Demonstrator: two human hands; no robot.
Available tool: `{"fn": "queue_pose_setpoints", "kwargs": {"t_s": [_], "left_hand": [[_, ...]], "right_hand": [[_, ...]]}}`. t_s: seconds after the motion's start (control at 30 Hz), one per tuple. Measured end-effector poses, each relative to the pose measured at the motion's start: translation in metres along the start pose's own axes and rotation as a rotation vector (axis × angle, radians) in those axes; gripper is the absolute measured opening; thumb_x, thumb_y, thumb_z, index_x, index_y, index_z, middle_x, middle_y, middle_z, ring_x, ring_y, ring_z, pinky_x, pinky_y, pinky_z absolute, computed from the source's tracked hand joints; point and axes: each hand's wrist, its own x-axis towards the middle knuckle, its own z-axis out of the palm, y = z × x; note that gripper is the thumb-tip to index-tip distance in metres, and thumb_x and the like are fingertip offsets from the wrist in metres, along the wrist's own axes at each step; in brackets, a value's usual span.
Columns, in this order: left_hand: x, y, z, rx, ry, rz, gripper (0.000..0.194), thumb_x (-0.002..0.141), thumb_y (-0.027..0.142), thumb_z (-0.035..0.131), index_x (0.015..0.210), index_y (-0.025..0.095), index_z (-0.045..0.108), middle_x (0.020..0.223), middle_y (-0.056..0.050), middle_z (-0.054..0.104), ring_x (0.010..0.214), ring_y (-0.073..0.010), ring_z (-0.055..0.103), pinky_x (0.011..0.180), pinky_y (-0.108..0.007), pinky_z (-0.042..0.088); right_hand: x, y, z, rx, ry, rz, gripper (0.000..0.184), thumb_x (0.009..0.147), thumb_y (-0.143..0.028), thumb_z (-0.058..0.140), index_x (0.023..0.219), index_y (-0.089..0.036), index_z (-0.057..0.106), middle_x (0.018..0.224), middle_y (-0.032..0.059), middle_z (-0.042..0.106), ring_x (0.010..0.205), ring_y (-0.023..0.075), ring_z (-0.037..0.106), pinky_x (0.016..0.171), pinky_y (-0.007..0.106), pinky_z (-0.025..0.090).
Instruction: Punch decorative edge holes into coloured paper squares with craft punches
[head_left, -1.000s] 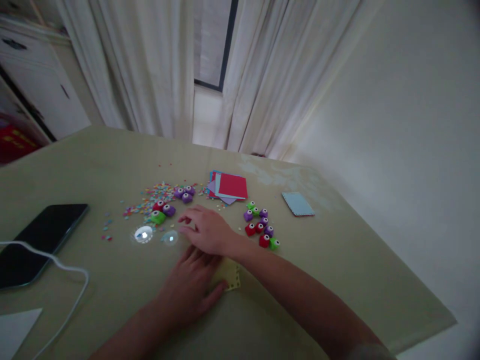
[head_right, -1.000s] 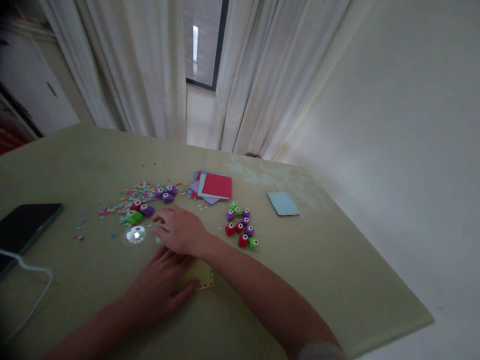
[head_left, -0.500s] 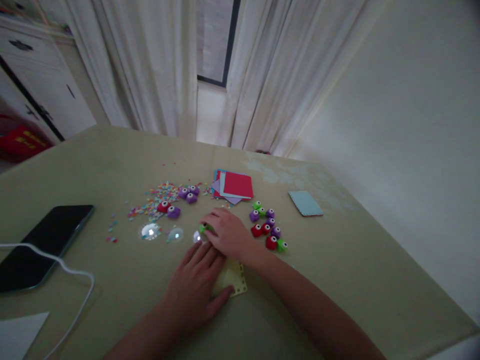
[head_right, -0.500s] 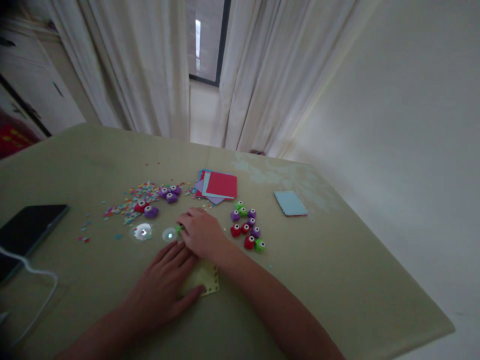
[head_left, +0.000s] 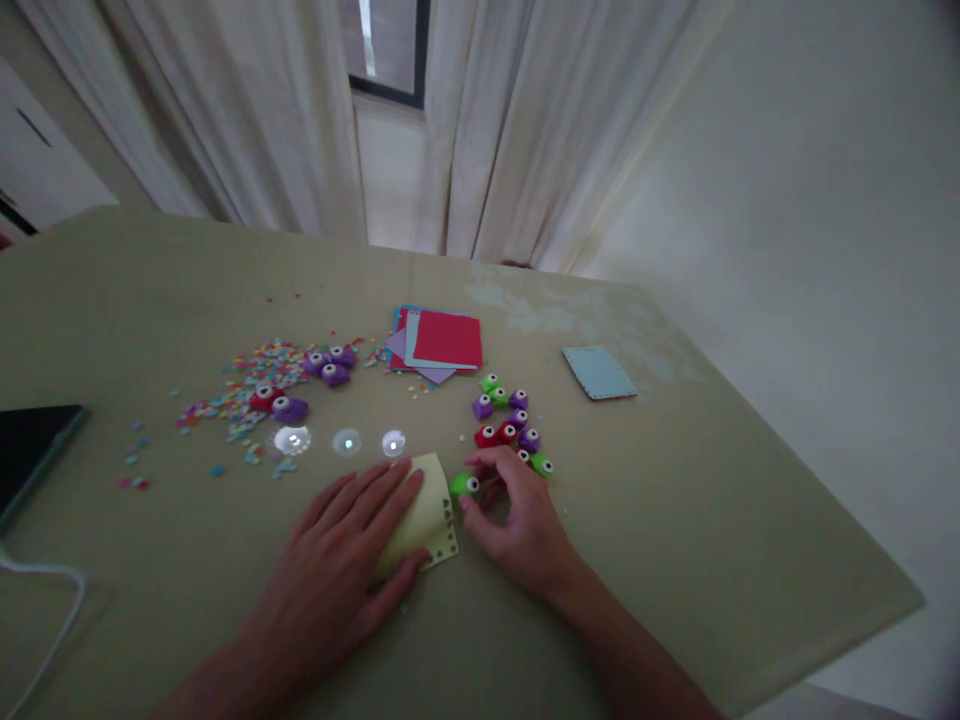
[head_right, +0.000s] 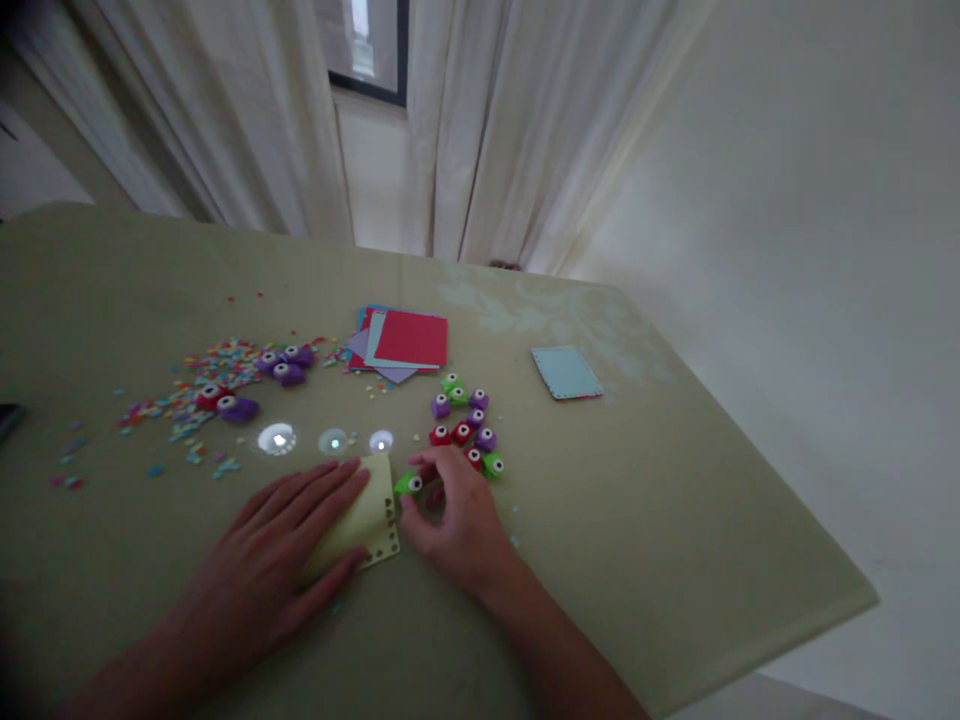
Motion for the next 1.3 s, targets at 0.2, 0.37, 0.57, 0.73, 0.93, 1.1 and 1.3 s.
{"fn": "queue_pose_setpoints", "kwargs": {"t_s": [0.2, 0.37, 0.57, 0.73, 0.93, 1.1, 1.3], "left_hand": [[0.0, -0.001, 0.0, 0.025, -0.025, 0.009, 0.071, 0.103, 0.051, 0.063, 0.167, 0.027, 0.042, 0.167, -0.005, 0.056, 0.147, -0.0302, 0.054, 0.121, -0.046, 0.036], [0.001, -0.002, -0.001, 0.021, -0.024, 0.009, 0.07, 0.103, 0.05, 0.062, 0.166, 0.027, 0.044, 0.165, -0.005, 0.057, 0.146, -0.0305, 0.055, 0.121, -0.046, 0.036], [0.0, -0.002, -0.001, 0.029, -0.017, 0.015, 0.069, 0.103, 0.051, 0.063, 0.165, 0.026, 0.046, 0.165, -0.005, 0.057, 0.146, -0.0304, 0.055, 0.121, -0.046, 0.035], [-0.001, -0.003, 0.002, 0.06, -0.032, 0.022, 0.069, 0.103, 0.052, 0.062, 0.165, 0.026, 0.047, 0.168, -0.005, 0.054, 0.147, -0.0306, 0.053, 0.122, -0.046, 0.033], [-0.001, -0.002, 0.002, 0.099, -0.022, 0.033, 0.075, 0.103, 0.055, 0.061, 0.168, 0.024, 0.043, 0.172, -0.006, 0.049, 0.152, -0.0312, 0.048, 0.126, -0.047, 0.026], [-0.003, -0.002, 0.002, 0.111, -0.032, 0.026, 0.079, 0.103, 0.057, 0.06, 0.171, 0.024, 0.038, 0.175, -0.005, 0.044, 0.155, -0.0306, 0.045, 0.129, -0.047, 0.022], [-0.004, -0.001, 0.003, 0.115, -0.034, 0.006, 0.08, 0.104, 0.058, 0.058, 0.172, 0.024, 0.035, 0.177, -0.004, 0.04, 0.156, -0.0311, 0.044, 0.129, -0.047, 0.022]], "right_hand": [[0.005, 0.005, 0.0, 0.078, -0.034, -0.02, 0.032, 0.087, -0.02, 0.074, 0.118, -0.023, 0.066, 0.106, 0.0057, 0.072, 0.087, 0.0197, 0.068, 0.076, 0.03, 0.058], [0.004, 0.008, -0.003, 0.073, -0.01, -0.007, 0.034, 0.087, -0.017, 0.074, 0.12, -0.022, 0.066, 0.109, 0.0066, 0.072, 0.092, 0.0202, 0.069, 0.077, 0.03, 0.059], [0.007, 0.009, -0.003, 0.055, -0.045, -0.04, 0.034, 0.087, -0.017, 0.077, 0.12, -0.022, 0.067, 0.107, 0.0056, 0.073, 0.089, 0.0193, 0.068, 0.074, 0.029, 0.057], [0.005, 0.011, -0.003, 0.054, -0.058, -0.089, 0.029, 0.09, -0.019, 0.077, 0.118, -0.023, 0.069, 0.106, 0.0046, 0.075, 0.086, 0.0186, 0.068, 0.073, 0.029, 0.056], [0.006, 0.015, -0.006, 0.015, -0.1, -0.12, 0.024, 0.096, -0.022, 0.08, 0.119, -0.023, 0.074, 0.108, 0.0052, 0.077, 0.091, 0.0204, 0.071, 0.08, 0.031, 0.058], [0.009, 0.015, -0.009, 0.091, -0.118, -0.097, 0.024, 0.095, -0.02, 0.082, 0.118, -0.023, 0.077, 0.107, 0.0039, 0.079, 0.087, 0.0174, 0.074, 0.079, 0.028, 0.061], [0.01, 0.014, -0.01, 0.091, -0.124, -0.097, 0.024, 0.094, -0.02, 0.084, 0.117, -0.022, 0.078, 0.104, 0.004, 0.079, 0.086, 0.0174, 0.074, 0.079, 0.028, 0.061]]}}
